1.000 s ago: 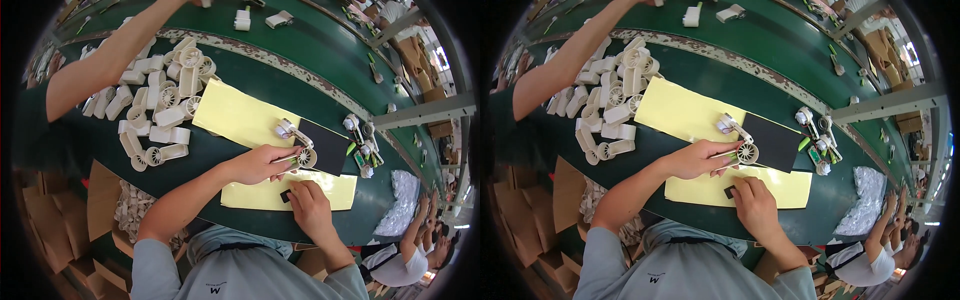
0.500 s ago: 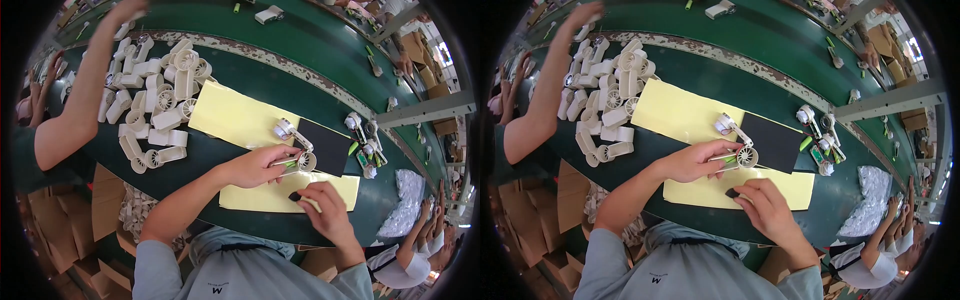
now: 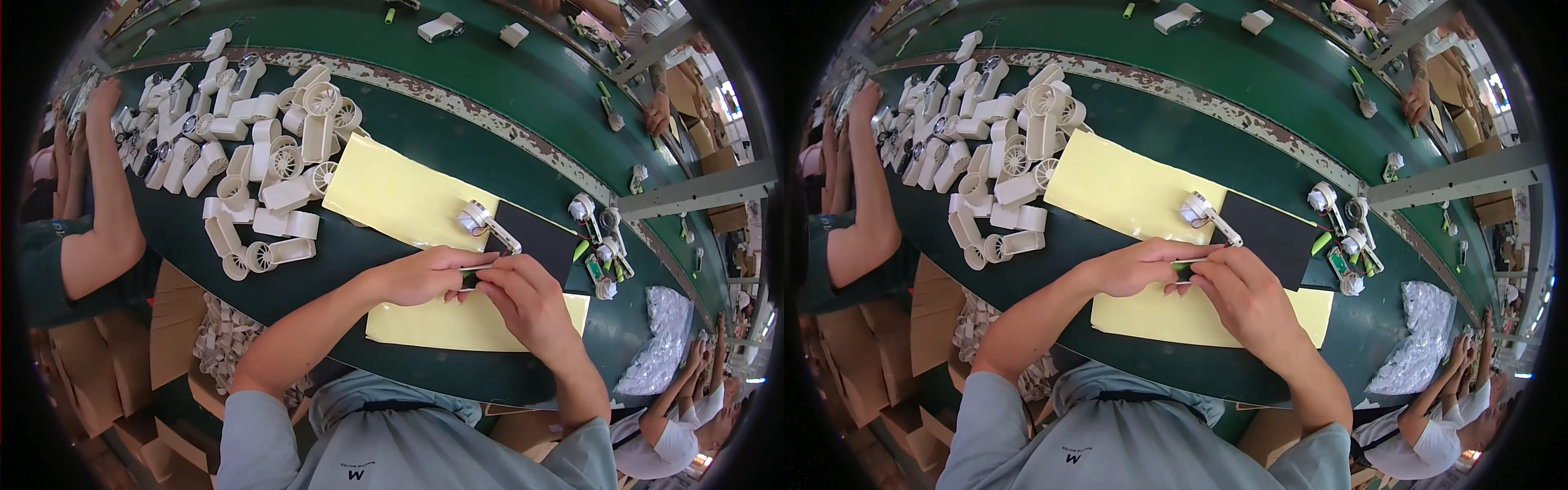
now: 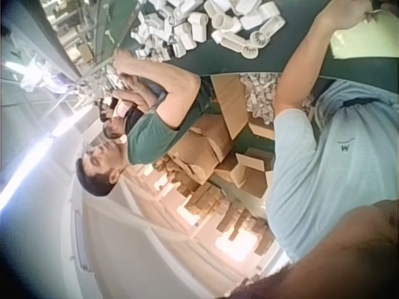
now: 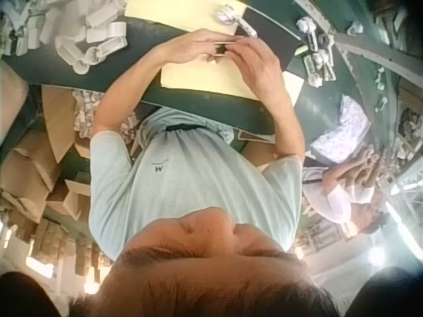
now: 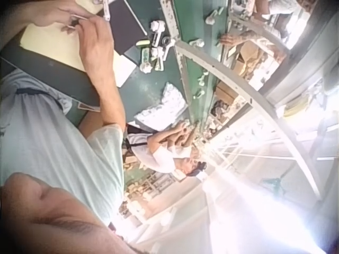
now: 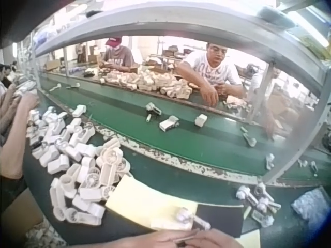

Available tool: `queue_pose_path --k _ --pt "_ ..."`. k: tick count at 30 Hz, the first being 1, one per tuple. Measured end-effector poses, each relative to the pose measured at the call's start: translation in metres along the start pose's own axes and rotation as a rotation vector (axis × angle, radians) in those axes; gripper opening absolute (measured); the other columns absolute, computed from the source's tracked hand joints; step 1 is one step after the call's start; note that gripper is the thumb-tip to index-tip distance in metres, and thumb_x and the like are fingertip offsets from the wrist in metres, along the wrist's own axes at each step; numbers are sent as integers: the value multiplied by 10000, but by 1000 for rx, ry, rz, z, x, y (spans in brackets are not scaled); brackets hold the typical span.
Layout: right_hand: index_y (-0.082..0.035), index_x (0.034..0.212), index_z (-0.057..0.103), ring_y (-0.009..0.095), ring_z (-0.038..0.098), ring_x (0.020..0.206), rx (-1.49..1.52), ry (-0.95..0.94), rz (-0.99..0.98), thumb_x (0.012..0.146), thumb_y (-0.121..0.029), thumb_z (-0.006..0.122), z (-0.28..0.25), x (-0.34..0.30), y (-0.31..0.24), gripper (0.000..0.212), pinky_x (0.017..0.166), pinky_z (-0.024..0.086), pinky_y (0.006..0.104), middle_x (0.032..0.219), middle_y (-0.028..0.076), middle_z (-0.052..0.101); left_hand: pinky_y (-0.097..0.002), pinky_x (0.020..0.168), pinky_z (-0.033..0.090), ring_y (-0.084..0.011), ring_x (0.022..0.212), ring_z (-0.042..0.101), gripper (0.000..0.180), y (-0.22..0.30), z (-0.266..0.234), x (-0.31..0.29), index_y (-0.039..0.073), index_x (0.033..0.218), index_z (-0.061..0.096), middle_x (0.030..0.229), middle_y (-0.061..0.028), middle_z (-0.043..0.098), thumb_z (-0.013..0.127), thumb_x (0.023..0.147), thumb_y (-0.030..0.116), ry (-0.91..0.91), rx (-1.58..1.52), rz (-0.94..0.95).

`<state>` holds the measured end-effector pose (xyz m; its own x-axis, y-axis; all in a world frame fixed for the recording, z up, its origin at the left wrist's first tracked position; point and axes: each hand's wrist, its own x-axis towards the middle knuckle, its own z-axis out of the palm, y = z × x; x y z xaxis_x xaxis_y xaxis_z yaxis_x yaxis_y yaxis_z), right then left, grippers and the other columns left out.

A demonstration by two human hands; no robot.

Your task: The person assembles small handheld fans by hand, inserting fan blades, batteries, and internal circuitry into plastic handheld fan housings on a factory production line.

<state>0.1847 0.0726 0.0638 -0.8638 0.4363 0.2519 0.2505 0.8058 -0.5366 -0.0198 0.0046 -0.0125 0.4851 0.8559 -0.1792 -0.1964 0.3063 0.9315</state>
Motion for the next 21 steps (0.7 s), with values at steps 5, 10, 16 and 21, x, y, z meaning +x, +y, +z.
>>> queue_pose_path --k 5,10,16,21 --pt "15 1018 717 312 694 919 -3 -47 1 826 -22 793 1 5 0 210 794 594 390 1003 138 682 -299 794 506 -151 803 573 687 -1 -1 -1 64 1594 405 905 -83 628 414 907 63 7 1 28" --pt "4 994 736 305 698 905 31 -63 13 825 -22 791 1 8 8 180 786 593 379 988 129 691 -298 773 498 -141 787 578 644 7 0 0 87 1586 424 881 -64 631 431 943 96 -3 48 -12" --pt "0 1015 759 291 713 924 106 -58 69 844 1 775 -2 6 -1 172 775 593 359 969 127 705 -295 735 498 -123 770 592 612 -5 2 3 105 1546 495 838 -53 634 451 937 79 77 107 34" --pt "26 1085 760 210 711 882 120 316 223 914 42 714 -28 -6 5 177 777 573 309 1012 145 732 -274 702 484 -101 725 575 585 2 5 -4 138 1532 529 769 -38 609 471 952 92 106 65 14"
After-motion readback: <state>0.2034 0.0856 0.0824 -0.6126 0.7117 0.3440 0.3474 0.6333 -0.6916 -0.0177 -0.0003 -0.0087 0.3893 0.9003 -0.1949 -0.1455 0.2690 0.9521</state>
